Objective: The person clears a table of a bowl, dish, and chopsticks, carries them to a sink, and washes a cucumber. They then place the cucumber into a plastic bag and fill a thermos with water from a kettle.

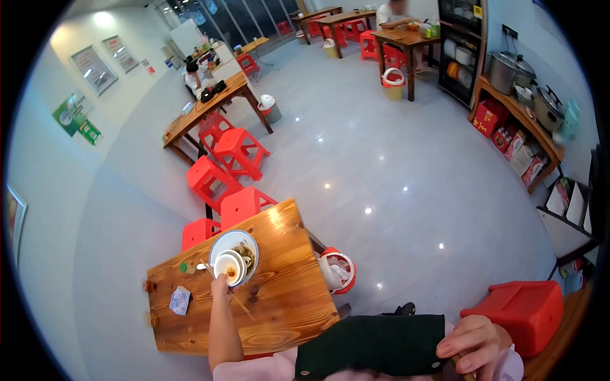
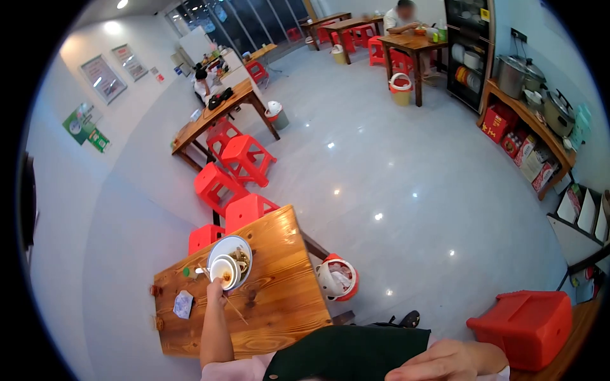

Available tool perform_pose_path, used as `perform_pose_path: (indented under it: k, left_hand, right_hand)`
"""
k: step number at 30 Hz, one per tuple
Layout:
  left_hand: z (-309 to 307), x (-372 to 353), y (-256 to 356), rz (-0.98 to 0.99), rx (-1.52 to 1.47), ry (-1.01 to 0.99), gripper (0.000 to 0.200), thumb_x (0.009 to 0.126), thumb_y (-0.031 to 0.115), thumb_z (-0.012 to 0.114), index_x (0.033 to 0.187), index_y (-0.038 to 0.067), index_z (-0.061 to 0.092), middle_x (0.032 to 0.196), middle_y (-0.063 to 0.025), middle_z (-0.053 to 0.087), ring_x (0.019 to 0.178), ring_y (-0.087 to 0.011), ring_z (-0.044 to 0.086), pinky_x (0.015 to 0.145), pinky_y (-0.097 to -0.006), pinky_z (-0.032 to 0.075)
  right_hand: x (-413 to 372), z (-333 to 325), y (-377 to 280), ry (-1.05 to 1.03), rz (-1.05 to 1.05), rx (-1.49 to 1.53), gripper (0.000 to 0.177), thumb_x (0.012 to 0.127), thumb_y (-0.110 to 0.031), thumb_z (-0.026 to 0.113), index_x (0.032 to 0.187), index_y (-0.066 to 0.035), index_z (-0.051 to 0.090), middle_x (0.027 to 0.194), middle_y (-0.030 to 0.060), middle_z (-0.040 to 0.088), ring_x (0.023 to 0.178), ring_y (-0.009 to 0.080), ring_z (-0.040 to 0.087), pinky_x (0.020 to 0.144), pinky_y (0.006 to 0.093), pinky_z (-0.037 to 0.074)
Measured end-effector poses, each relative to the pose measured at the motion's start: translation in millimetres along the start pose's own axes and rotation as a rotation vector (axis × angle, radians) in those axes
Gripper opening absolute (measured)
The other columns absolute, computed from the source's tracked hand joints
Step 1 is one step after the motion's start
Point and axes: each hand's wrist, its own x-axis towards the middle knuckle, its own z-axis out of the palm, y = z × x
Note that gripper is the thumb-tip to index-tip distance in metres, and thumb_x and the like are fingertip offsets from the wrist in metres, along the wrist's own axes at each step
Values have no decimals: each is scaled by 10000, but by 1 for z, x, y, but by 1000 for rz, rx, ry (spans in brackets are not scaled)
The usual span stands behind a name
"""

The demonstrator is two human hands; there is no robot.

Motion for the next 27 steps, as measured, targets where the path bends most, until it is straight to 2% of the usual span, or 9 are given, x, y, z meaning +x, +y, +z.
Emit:
perform_pose_path:
  k: [5,7,11,14,16,17,21,23,27]
  left_hand:
    - [93,-75,16,-45,28,-137,265,766,120,449,979,-35,468,800,-131,569,564,-215,582,374,-312,483]
    - [138,-101,18,-46,70,-188,267,767,123,448,980,-37,466,799,-131,569,563,-211,582,378,-308,486]
    - [244,-146,14,-46,188,-348,263,768,132,447,972,-33,472,793,-129,569,563,-205,580,394,-307,491]
    - [330,-178,11,-36,261,-493,258,769,130,446,969,-30,477,792,-128,568,576,-215,580,412,-318,495]
    - [396,-188,7,-41,331,-575,267,771,141,446,993,-2,482,802,-97,581,610,-198,585,446,-320,503]
    - [430,-196,5,-28,337,-656,268,770,139,448,993,-5,485,806,-104,581,608,-204,587,446,-322,505]
    - [569,-256,13,54,480,-870,254,774,116,451,979,-28,491,807,-138,578,603,-237,598,463,-334,521]
    - [642,-288,13,81,492,-971,250,774,111,456,972,-37,491,809,-139,577,613,-238,600,471,-343,522]
    - [771,-351,11,153,584,-1143,236,771,94,478,944,-65,494,807,-146,575,623,-244,600,497,-368,524]
  right_hand:
    - [-22,-79,-38,78,49,-73,406,817,-420,436,1108,-140,466,1084,134,476,819,285,550,537,288,436]
    - [-33,-107,-56,122,188,-92,467,782,-472,465,1063,-100,466,1003,154,520,730,231,543,524,283,390]
    - [-54,-163,-80,95,177,-193,525,745,-514,489,1066,-99,458,943,171,542,668,210,522,515,286,358]
    - [-68,-184,-99,323,100,-600,499,743,-492,510,1061,-110,472,956,171,540,684,223,528,516,292,364]
    - [-69,-224,-107,243,149,-510,382,776,-402,512,1047,-133,491,994,170,524,700,247,524,519,304,367]
    - [-74,-244,-93,215,-145,-544,365,780,-380,508,1053,-138,502,1021,175,510,721,264,517,510,315,367]
    - [-90,-294,-89,223,-193,-757,429,795,-428,455,1093,-121,482,1033,184,501,746,272,504,564,330,377]
    - [-92,-305,-95,559,277,-969,473,816,-448,398,1127,-96,455,1045,189,494,789,274,489,654,348,371]
    - [-105,-375,-72,592,293,-1104,470,824,-426,378,1127,-70,425,1050,187,485,805,272,461,714,371,350]
